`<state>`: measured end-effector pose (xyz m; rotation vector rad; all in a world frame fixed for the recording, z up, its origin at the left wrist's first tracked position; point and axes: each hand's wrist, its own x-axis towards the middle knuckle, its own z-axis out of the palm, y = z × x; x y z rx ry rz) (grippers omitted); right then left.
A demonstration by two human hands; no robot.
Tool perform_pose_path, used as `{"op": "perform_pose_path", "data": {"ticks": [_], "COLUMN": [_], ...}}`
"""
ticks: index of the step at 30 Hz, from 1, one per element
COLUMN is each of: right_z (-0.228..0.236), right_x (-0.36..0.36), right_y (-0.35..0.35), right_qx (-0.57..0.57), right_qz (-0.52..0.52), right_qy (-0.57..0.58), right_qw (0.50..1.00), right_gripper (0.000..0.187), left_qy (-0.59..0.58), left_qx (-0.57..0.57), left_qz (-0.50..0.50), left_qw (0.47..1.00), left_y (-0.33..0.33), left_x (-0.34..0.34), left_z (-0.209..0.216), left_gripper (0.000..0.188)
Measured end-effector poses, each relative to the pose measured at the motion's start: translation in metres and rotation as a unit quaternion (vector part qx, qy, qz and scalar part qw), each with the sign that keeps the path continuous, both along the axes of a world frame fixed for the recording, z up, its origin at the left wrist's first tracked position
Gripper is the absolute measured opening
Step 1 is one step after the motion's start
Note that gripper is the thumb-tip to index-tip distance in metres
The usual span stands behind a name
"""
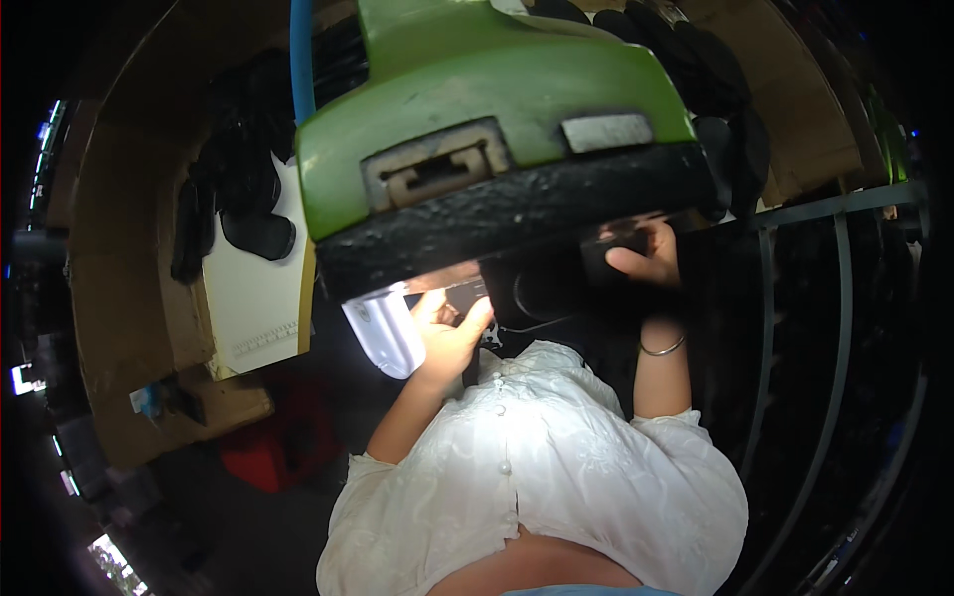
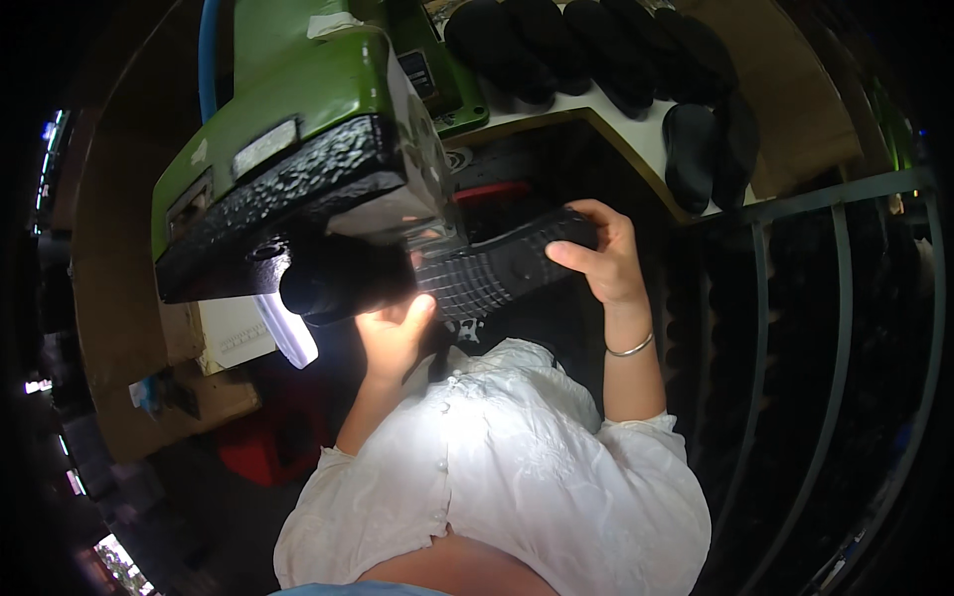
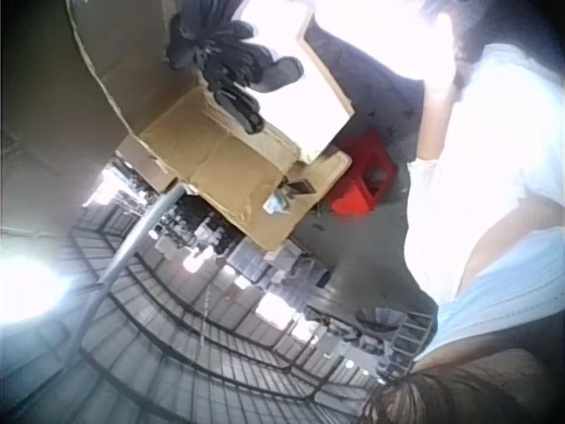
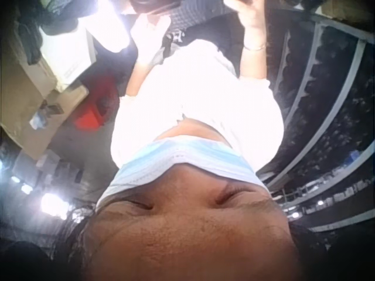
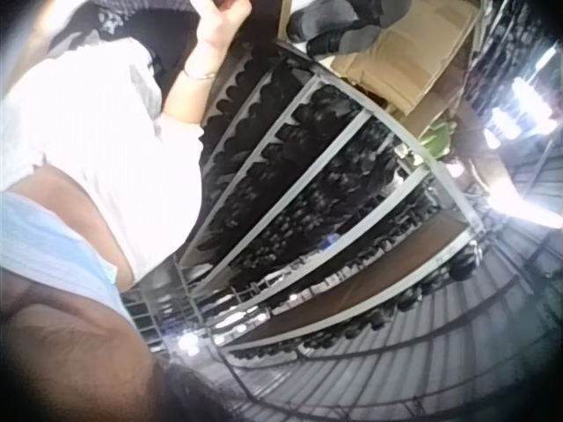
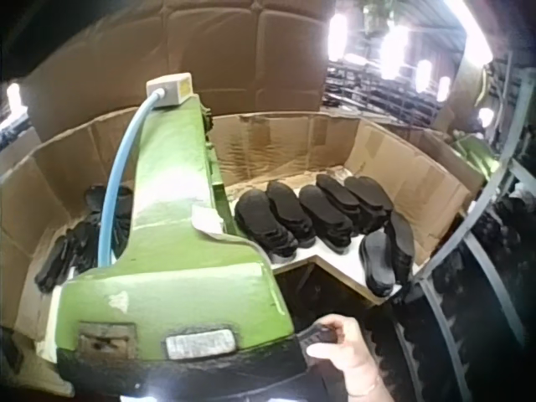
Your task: The person repeatedly presses black shoe parts against a rotating green grinding machine to smooth their surfaces. They handle the parts one at a time, rotating them to treat different areas, and place the finished pieces on a white board nearby.
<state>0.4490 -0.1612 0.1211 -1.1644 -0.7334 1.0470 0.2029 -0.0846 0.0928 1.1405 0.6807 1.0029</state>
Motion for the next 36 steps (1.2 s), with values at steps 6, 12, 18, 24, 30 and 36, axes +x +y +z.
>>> {"op": "perform_pose_path", "data": {"ticks": [6,12,18,24,30,36], "right_z": [0.004,0.008,0.003,0.034,0.048,0.015], "right_x": [-0.063,-0.091,-0.096,-0.08,0.021,0.163], "right_y": [0.02,0.042,0.049,0.035,-0.001,-0.022], "right_qx": [0.072,0.168,0.149,0.038,0.043,0.005], "right_qz": [-0.001,0.05,0.067,0.096,-0.412,-0.495], "right_qy": [0.05,-0.111,-0.042,-0.318,-0.368,-0.532], "right_qw": [0.996,0.978,0.986,0.942,0.833,0.687], "right_gripper": [0.028,0.051,0.082,0.06,0.027,0.028], "left_qy": [0.073,0.172,0.342,0.337,0.351,0.663], "left_qx": [0.071,0.041,0.153,0.236,0.294,0.407], "left_qz": [0.064,-0.014,-0.282,-0.362,0.053,0.264], "left_qw": [0.993,0.984,0.883,0.837,0.887,0.57], "left_y": [0.032,0.061,0.05,-0.007,0.071,0.18], "left_x": [-0.059,-0.099,-0.063,0.01,-0.024,-0.152], "left_z": [-0.007,-0.002,-0.037,-0.039,-0.045,-0.092], "left_gripper": [0.033,0.034,0.033,0.033,0.022,0.044]}}
